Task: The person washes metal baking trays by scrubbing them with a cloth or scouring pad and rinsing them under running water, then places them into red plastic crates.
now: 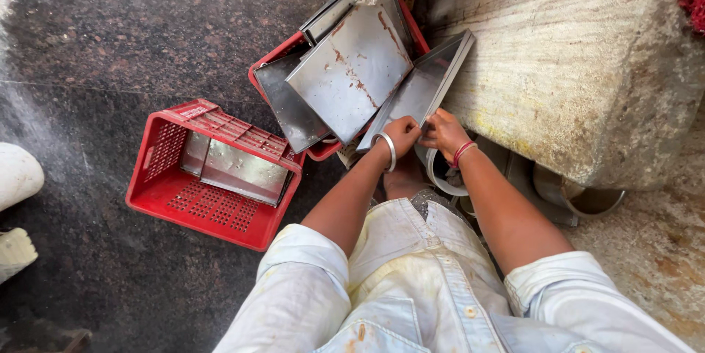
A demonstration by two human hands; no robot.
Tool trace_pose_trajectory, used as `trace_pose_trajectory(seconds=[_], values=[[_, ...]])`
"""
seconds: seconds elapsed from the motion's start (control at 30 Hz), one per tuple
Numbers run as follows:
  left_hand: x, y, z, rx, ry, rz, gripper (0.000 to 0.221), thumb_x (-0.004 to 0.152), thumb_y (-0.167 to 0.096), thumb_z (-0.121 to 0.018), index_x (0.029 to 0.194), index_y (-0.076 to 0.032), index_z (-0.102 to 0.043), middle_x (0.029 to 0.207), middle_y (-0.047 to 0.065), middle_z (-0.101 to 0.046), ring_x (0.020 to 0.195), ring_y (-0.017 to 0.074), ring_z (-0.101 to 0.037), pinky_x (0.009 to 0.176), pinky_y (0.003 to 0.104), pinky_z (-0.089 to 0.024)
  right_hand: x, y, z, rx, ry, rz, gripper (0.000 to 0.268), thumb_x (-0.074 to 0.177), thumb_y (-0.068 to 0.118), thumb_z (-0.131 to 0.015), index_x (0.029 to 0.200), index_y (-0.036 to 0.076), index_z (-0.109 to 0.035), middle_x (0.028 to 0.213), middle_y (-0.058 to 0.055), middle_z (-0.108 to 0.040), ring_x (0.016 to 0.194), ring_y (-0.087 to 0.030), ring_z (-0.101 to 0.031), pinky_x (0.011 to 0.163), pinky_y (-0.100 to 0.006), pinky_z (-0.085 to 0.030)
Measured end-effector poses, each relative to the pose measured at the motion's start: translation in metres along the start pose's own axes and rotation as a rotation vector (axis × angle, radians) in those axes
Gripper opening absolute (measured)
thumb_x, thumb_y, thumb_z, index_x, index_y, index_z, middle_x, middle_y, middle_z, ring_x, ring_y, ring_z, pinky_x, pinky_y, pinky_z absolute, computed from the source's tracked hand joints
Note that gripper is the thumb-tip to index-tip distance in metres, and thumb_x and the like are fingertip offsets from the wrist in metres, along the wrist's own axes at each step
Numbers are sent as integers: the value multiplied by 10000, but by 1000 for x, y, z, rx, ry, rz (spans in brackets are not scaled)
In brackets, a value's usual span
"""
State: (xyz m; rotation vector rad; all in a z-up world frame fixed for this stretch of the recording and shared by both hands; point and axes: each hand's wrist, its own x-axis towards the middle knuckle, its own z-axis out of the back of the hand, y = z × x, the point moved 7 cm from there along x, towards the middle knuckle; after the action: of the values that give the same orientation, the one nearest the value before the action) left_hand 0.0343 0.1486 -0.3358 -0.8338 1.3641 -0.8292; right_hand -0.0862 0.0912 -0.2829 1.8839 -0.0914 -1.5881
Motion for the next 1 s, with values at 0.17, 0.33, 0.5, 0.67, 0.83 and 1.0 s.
trace_pose_trajectory(seconds=[0.17, 0.33, 0.5, 0.67, 0.83, 1.0], values=[[-1, 10, 11, 59, 88, 53, 266, 889, -234, -644, 1081, -64, -717, 885, 145, -772, 802, 245, -751, 745, 352, -588, 13, -25, -2, -112, -42, 22, 205, 1026, 185, -517, 1186, 72, -576, 1139, -97, -682, 1032, -239, -696, 891, -429, -613], [-6, 20, 22, 95, 152, 139, 277, 889, -201, -663, 1117, -63, -738, 854, 133, -787, 759, 224, -764, 720, 331, -596, 18, -29, -12, 26, -100, 21, 228, 968, 57, -455, 1103, 90, -635, 1057, -75, -707, 932, -219, -723, 812, -362, -623], [1, 12, 33, 91, 152, 39, 257, 866, -229, -727, 1049, -52, -767, 878, 102, -786, 776, 187, -755, 728, 316, -598, 32, -29, -8, 47, -121, 36, 142, 1007, 129, -495, 970, 34, -594, 979, -100, -698, 854, -222, -756, 777, -372, -657], [5, 9, 34, 157, 122, 144, 236, 822, -233, -762, 972, -51, -755, 854, 107, -787, 760, 199, -758, 735, 319, -600, 42, -21, -6, -10, -241, 55, 228, 995, 156, -601, 838, -9, -583, 843, -116, -688, 756, -227, -726, 683, -368, -654], [14, 7, 40, 224, 47, 128, 228, 822, -263, -773, 931, -66, -735, 831, 94, -773, 758, 212, -752, 744, 324, -589, 39, -3, -13, -154, -388, -9, 200, 825, 111, -716, 787, -75, -655, 818, -120, -693, 739, -241, -728, 606, -383, -646], [23, 8, 31, 440, 144, -66, 213, 877, -261, -742, 904, -50, -725, 809, 133, -749, 758, 279, -713, 739, 371, -579, 30, 7, -14, -295, -468, -80, 244, 781, 141, -746, 838, -86, -679, 897, -169, -733, 791, -274, -762, 609, -391, -638]])
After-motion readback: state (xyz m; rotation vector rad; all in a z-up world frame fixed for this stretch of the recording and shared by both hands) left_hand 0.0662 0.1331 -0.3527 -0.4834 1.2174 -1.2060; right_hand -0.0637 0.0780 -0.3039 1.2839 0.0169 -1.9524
